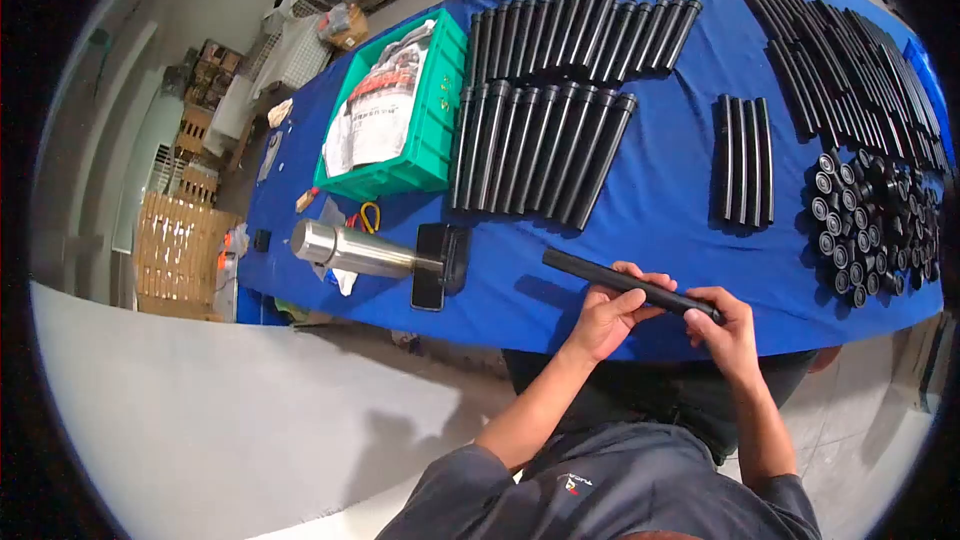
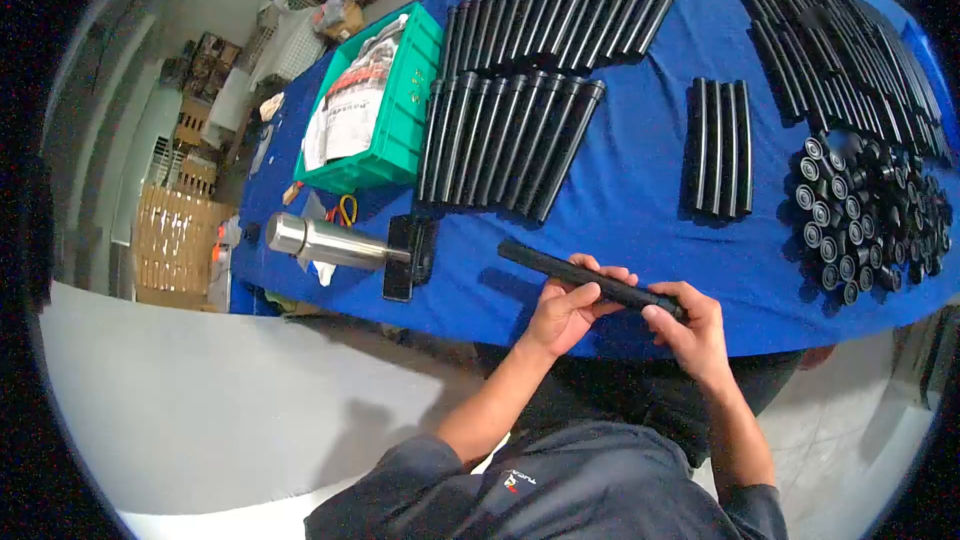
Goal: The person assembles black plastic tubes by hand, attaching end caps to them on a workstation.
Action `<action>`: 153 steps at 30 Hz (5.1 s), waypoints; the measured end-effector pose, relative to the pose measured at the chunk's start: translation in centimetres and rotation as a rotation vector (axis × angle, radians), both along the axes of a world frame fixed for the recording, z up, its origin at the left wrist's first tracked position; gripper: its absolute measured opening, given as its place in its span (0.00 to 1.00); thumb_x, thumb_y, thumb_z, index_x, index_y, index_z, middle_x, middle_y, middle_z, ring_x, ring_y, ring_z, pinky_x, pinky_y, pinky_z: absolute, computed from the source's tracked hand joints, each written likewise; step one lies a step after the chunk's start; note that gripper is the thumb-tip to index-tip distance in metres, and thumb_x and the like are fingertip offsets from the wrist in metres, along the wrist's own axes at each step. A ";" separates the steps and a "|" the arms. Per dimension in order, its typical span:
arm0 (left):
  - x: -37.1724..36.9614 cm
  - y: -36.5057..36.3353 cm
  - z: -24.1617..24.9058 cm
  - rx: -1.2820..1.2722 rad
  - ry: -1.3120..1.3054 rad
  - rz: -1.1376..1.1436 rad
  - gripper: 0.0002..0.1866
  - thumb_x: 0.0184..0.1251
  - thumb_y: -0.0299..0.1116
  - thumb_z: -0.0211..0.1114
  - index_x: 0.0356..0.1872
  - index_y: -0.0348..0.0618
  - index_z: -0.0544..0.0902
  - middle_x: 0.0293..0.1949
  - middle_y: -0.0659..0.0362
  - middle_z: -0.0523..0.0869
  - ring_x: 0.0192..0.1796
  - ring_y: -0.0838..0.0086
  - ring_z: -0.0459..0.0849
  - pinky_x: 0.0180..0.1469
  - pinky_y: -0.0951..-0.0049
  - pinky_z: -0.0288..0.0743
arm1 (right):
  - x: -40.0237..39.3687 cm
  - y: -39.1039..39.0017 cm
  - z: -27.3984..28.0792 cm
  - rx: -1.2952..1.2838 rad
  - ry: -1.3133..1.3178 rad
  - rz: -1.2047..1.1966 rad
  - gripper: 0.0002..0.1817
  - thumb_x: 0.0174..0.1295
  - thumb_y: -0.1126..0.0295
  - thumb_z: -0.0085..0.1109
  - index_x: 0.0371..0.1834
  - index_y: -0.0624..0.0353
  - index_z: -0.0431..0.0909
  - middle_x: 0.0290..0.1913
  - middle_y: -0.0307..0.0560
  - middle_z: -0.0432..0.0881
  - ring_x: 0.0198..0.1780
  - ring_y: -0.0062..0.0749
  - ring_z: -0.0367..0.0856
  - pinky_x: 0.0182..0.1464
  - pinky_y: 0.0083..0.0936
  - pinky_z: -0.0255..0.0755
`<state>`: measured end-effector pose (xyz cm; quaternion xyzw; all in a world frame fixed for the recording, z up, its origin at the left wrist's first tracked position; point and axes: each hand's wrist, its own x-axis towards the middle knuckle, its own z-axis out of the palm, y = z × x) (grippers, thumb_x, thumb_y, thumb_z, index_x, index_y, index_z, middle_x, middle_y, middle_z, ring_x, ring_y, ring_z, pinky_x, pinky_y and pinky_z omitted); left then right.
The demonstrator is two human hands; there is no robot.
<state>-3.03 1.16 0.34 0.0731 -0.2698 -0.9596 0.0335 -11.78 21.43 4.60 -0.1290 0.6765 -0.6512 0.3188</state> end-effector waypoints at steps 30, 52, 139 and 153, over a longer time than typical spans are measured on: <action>-0.2 0.4 -0.5 0.051 0.006 0.029 0.13 0.74 0.25 0.64 0.54 0.49 0.75 0.61 0.45 0.83 0.68 0.52 0.80 0.64 0.50 0.83 | 0.2 0.6 -0.5 0.071 0.409 0.003 0.18 0.57 0.78 0.70 0.52 0.65 0.81 0.44 0.50 0.84 0.46 0.36 0.84 0.48 0.31 0.79; 0.0 0.1 0.0 0.044 0.001 0.010 0.13 0.74 0.24 0.64 0.55 0.47 0.76 0.62 0.44 0.82 0.69 0.50 0.79 0.69 0.51 0.79 | -0.5 0.6 -0.8 -0.030 0.681 -0.025 0.12 0.65 0.75 0.67 0.50 0.67 0.82 0.37 0.40 0.84 0.33 0.21 0.81 0.38 0.21 0.78; -11.1 -1.6 -0.3 -1.500 -0.042 0.262 0.09 0.69 0.30 0.70 0.45 0.36 0.87 0.29 0.61 0.85 0.30 0.81 0.80 0.34 0.75 0.76 | -2.1 2.5 -4.0 -0.412 -0.102 0.046 0.17 0.73 0.69 0.64 0.61 0.66 0.78 0.46 0.44 0.86 0.44 0.24 0.84 0.48 0.26 0.81; -11.2 -1.9 -0.9 -1.502 -0.040 0.245 0.07 0.71 0.27 0.68 0.43 0.34 0.87 0.31 0.62 0.86 0.31 0.81 0.79 0.36 0.76 0.75 | -15.0 16.1 5.6 0.521 1.131 -0.541 0.16 0.58 0.70 0.69 0.50 0.56 0.80 0.43 0.54 0.80 0.47 0.55 0.82 0.47 0.47 0.77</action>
